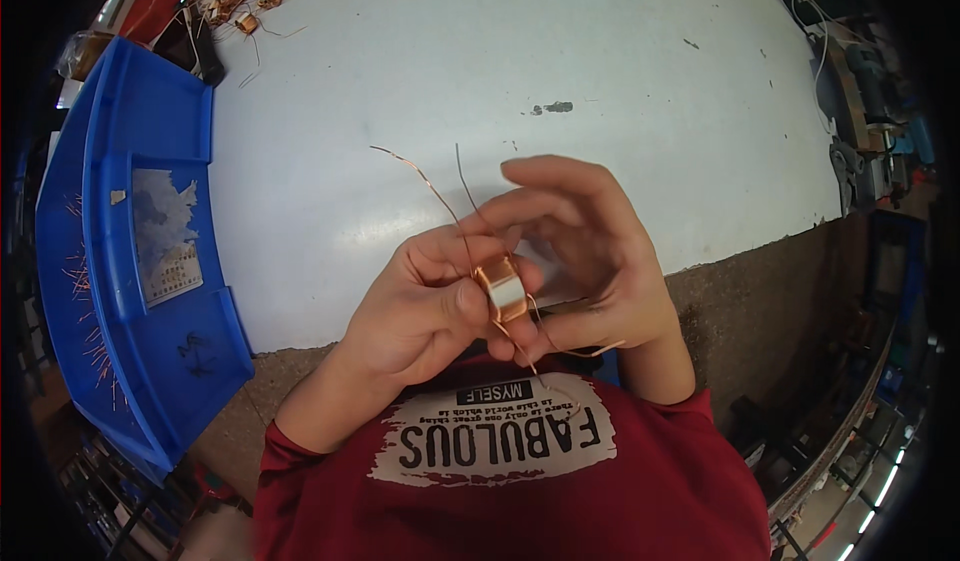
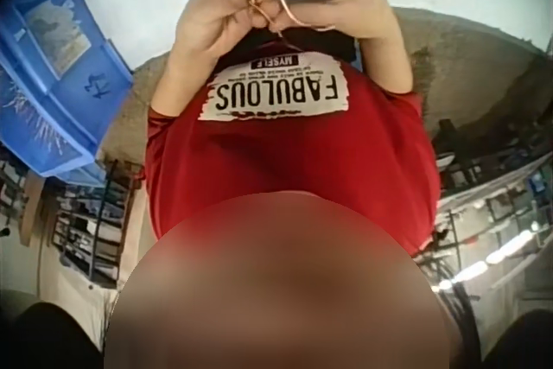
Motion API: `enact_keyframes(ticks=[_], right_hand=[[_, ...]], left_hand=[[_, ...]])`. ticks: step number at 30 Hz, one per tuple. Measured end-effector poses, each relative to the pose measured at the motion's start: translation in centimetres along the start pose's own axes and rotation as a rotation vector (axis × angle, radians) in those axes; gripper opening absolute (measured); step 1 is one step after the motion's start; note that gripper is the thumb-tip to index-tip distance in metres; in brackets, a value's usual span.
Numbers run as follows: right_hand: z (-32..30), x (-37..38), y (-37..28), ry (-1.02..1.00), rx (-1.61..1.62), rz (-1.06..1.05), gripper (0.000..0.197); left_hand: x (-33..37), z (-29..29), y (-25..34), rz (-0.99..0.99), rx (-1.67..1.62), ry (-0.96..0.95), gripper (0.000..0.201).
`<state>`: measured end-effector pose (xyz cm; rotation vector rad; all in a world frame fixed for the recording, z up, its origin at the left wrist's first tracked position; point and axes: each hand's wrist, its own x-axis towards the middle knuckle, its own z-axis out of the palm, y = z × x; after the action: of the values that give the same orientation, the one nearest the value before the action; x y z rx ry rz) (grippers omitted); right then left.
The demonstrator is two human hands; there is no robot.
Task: Inspecting and sorting copper wire coils from a table into plastic bins.
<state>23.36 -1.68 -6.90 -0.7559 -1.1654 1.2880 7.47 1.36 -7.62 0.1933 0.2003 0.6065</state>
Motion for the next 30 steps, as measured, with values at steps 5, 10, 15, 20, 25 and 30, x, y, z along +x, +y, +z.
enact_keyframes(ticks=[5,10,15,20,25,30], right_hand=[[0.5,-0.1,0.2,0.07,0.245,-0.035,0.086],[-0.4,-1.2,-0.6,0.115,0.132,-0.074,0.086],[-1.2,-1.7,-0.8,0.036,-0.199,-0.182,0.09],[-0.6,-1.9,0.3,0.05,0.002,-0.089,0.092],[-0.1,-2.5,0.3,0.019,-0.013,0.027,0.099],[0.2,-2.4,0.3,-0.039,0.122,0.075,0.106]], left_hand=[[-0.5,0.0,0.0,-0.064,0.041,-0.003,0.021],[-0.6,0.2,-0.6,-0.044,0.204,0.107,0.023],[-0.4,1.5,-0.8,0.013,0.262,0.136,0.025],[-0.9,1.7,-1.0,-0.026,0.181,0.178,0.029],[-1.4,1.3,-1.3,-0.002,0.174,0.119,0.029],[-1.6,1.3,-1.7,-0.017,0.113,0.076,0.03]])
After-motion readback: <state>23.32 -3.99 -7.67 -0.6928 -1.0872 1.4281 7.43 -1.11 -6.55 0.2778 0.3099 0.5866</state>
